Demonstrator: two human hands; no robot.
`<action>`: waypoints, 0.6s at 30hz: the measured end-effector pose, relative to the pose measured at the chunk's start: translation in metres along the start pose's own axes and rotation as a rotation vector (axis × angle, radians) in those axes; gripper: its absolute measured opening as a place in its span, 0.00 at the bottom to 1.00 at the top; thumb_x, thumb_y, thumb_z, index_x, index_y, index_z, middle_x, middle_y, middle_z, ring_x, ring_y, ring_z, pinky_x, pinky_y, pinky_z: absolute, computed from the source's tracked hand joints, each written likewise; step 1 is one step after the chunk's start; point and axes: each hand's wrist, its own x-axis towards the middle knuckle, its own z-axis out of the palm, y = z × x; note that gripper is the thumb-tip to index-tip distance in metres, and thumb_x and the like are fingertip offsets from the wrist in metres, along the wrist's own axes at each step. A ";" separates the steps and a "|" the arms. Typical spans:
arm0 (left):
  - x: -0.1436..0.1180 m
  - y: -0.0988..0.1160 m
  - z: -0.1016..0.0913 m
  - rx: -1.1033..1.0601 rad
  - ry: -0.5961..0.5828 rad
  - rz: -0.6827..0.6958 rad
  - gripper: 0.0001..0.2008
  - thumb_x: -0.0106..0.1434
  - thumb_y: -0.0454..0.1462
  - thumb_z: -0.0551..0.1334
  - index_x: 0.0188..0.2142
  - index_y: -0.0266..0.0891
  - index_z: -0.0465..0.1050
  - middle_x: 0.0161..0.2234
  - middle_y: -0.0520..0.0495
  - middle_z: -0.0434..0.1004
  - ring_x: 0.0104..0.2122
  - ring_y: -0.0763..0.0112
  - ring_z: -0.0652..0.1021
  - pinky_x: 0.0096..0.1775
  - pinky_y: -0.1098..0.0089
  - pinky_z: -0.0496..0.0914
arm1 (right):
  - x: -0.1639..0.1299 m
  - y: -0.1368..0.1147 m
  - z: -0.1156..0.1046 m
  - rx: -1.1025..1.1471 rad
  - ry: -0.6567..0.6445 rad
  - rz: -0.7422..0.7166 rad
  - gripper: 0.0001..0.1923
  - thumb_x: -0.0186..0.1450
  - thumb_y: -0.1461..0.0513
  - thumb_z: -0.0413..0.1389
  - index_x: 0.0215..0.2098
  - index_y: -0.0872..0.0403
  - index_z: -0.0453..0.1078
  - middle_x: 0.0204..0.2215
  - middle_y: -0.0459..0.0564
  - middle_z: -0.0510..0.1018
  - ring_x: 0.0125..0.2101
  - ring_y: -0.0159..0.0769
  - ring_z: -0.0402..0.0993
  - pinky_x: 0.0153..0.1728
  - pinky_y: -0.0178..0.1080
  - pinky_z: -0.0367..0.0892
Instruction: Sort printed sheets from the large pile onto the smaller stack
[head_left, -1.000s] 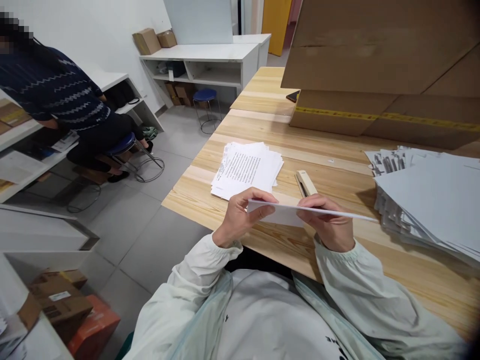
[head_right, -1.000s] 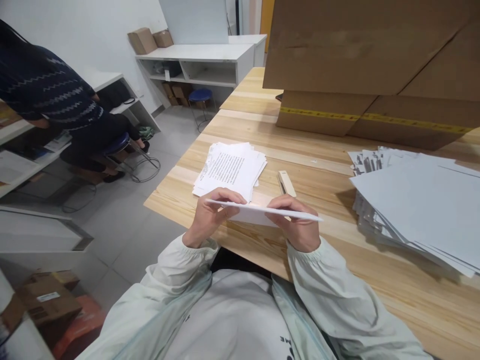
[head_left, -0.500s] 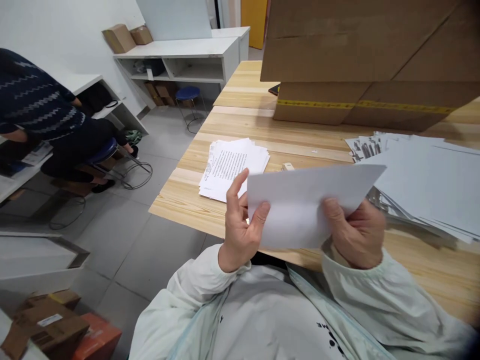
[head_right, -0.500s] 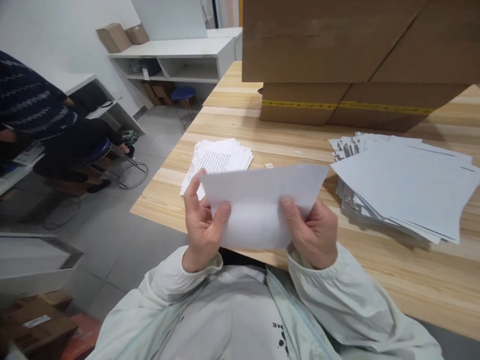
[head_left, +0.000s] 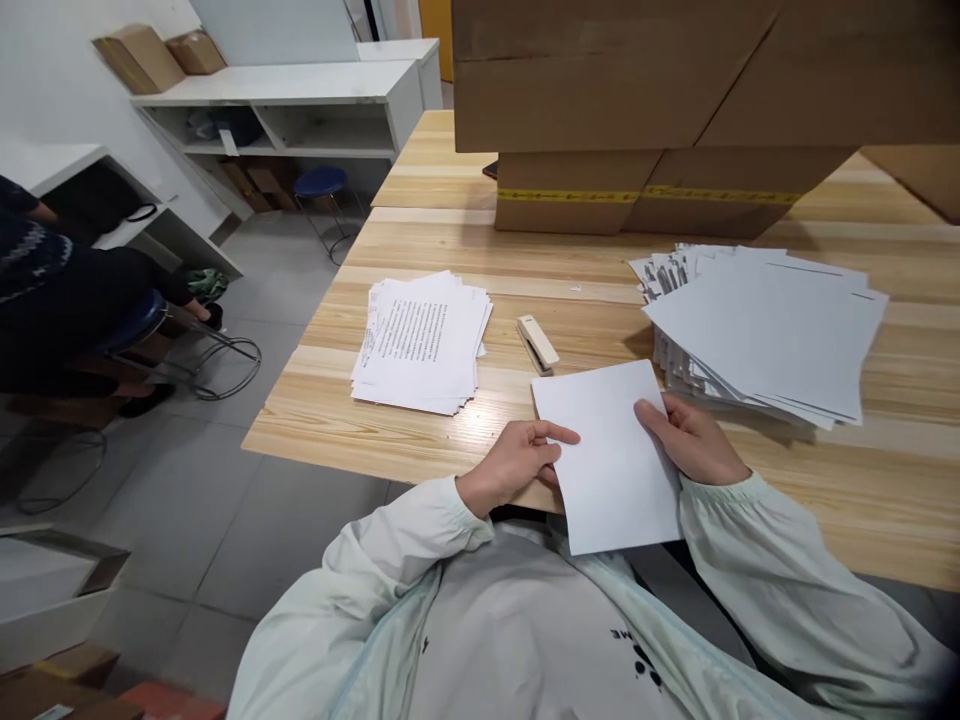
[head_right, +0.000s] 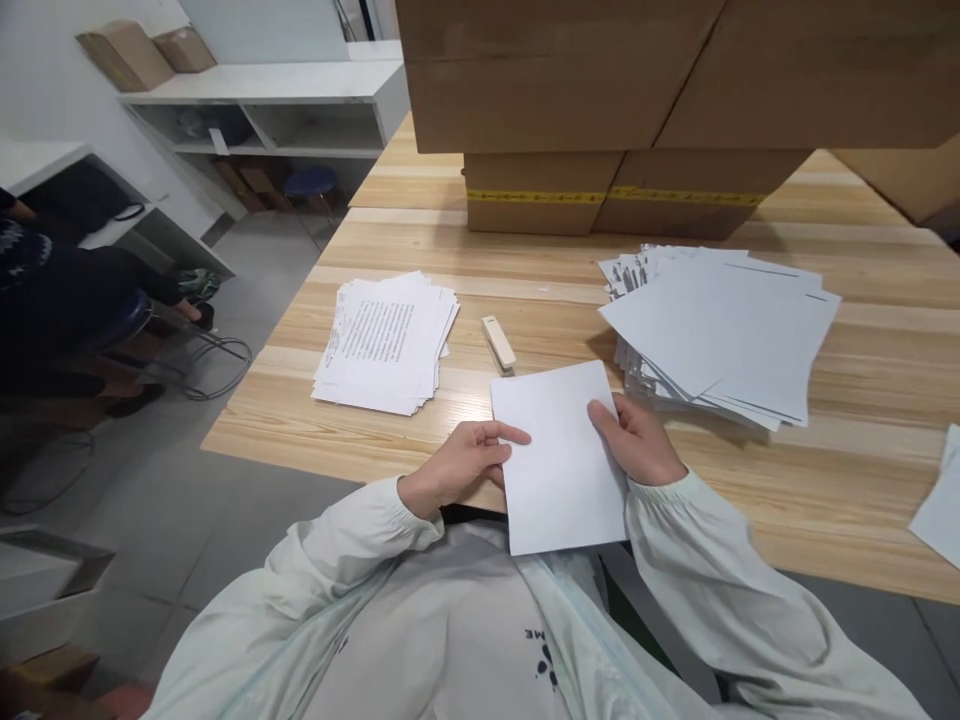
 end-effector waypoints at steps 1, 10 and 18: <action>0.002 0.002 0.001 -0.012 0.032 0.020 0.14 0.57 0.24 0.57 0.41 0.31 0.75 0.25 0.50 0.77 0.23 0.75 0.78 0.29 0.73 0.75 | 0.000 -0.003 -0.004 -0.098 0.022 -0.049 0.21 0.60 0.43 0.59 0.34 0.51 0.75 0.21 0.46 0.79 0.19 0.36 0.72 0.18 0.37 0.64; 0.004 0.010 0.000 0.018 0.079 0.017 0.14 0.58 0.22 0.55 0.40 0.30 0.76 0.26 0.49 0.76 0.24 0.76 0.78 0.30 0.73 0.76 | -0.030 -0.088 -0.054 -0.741 0.165 -0.474 0.22 0.68 0.41 0.46 0.43 0.42 0.74 0.24 0.48 0.80 0.17 0.38 0.68 0.23 0.45 0.59; 0.009 0.013 0.004 0.016 0.128 0.054 0.15 0.57 0.20 0.54 0.40 0.29 0.75 0.22 0.51 0.74 0.22 0.77 0.76 0.27 0.74 0.75 | 0.084 -0.137 0.031 -0.732 -0.287 -0.319 0.09 0.66 0.56 0.54 0.30 0.50 0.70 0.20 0.45 0.77 0.19 0.34 0.69 0.27 0.38 0.60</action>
